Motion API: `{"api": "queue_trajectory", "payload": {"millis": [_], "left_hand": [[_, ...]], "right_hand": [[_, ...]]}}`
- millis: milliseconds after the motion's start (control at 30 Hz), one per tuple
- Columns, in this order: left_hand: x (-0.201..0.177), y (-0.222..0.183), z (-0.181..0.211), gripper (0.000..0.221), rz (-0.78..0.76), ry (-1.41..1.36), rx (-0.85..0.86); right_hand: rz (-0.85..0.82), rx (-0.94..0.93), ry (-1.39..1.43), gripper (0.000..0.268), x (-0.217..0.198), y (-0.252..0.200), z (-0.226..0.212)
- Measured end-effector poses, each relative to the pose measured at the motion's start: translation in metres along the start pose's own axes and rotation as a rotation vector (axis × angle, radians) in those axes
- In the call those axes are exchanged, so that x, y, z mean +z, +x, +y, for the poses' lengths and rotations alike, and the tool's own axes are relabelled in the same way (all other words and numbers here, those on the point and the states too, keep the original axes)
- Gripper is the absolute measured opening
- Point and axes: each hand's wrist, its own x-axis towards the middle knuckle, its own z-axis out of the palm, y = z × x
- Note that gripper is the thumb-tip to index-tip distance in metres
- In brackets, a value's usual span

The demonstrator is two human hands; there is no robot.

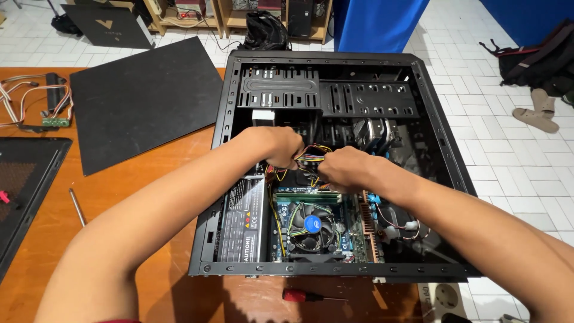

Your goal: Checking and organizing internal cable connections inside a desktop computer case

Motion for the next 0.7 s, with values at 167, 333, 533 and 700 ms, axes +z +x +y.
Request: {"api": "queue_trajectory", "payload": {"millis": [167, 333, 533, 700], "left_hand": [[-0.007, -0.018, 0.000, 0.042, 0.004, -0.042, -0.004], [-0.017, -0.033, -0.001, 0.047, -0.019, -0.068, 0.007], [-0.016, -0.041, -0.010, 0.053, -0.007, -0.102, 0.021], [-0.011, -0.046, -0.016, 0.053, 0.012, -0.131, 0.043]], "right_hand": [[-0.011, 0.009, 0.030, 0.019, -0.009, -0.006, -0.003], [-0.016, -0.004, 0.012, 0.018, -0.005, -0.002, -0.002], [0.067, -0.021, -0.034, 0.014, 0.006, 0.007, -0.007], [0.095, -0.020, -0.062, 0.016, 0.002, 0.006, -0.008]]}}
